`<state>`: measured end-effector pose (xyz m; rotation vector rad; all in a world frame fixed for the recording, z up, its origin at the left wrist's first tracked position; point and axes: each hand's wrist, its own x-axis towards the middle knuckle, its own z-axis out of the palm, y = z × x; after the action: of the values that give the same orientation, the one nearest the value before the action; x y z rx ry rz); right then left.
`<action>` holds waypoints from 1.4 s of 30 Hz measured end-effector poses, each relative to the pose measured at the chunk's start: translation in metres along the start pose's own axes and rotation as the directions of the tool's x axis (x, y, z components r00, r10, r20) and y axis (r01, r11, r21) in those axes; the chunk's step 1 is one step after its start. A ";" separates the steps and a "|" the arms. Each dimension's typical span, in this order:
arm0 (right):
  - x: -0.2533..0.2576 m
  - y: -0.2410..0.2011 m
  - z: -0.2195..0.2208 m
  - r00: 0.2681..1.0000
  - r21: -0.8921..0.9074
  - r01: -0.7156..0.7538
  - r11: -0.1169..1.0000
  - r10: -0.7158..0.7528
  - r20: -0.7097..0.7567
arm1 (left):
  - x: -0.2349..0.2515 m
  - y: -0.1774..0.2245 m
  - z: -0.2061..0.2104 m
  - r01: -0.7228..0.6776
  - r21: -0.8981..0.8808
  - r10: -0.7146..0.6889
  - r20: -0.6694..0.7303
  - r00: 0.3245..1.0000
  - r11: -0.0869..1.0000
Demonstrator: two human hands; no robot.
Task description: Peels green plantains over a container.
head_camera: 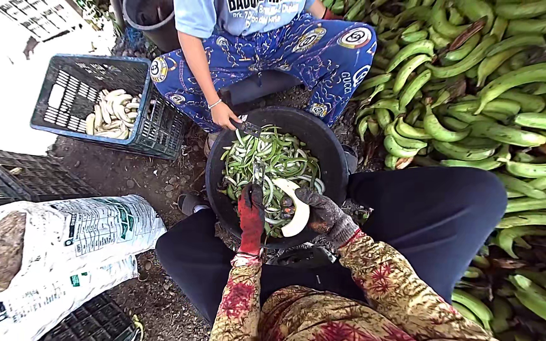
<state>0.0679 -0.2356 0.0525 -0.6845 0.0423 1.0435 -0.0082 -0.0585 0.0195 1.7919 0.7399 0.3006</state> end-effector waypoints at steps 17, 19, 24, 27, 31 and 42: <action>0.003 -0.029 0.003 0.979 -0.922 -0.153 0.355 -0.073 -0.190 | -0.007 0.015 -0.049 0.130 0.170 -0.170 0.246 0.954 0.977; 0.007 -0.026 0.003 0.974 -0.949 -0.192 0.251 -0.071 -0.216 | -0.011 0.012 -0.046 0.136 0.070 -0.150 0.253 0.956 0.988; 0.013 -0.021 -0.001 0.954 -0.950 -0.279 0.137 -0.069 -0.290 | -0.021 0.007 -0.039 0.096 -0.051 -0.079 0.274 0.958 0.994; 0.019 -0.017 -0.007 0.949 -0.944 -0.291 0.154 -0.074 -0.305 | -0.021 -0.001 -0.044 0.228 -0.202 -0.192 0.181 0.964 0.952; 0.026 -0.010 -0.009 0.914 -0.909 -0.396 -0.134 0.043 -0.404 | -0.019 -0.021 -0.055 0.416 -0.510 -0.479 0.008 0.878 0.753; 0.105 -0.044 0.134 0.987 -0.975 -0.125 -0.183 0.078 -0.141 | -0.009 -0.047 -0.058 0.323 -0.749 -0.592 -0.113 0.798 0.578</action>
<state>0.1206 -0.0954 0.1451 -2.2819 -0.8866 1.0621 -0.0620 -0.0111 -0.0024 0.7569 1.1454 0.4771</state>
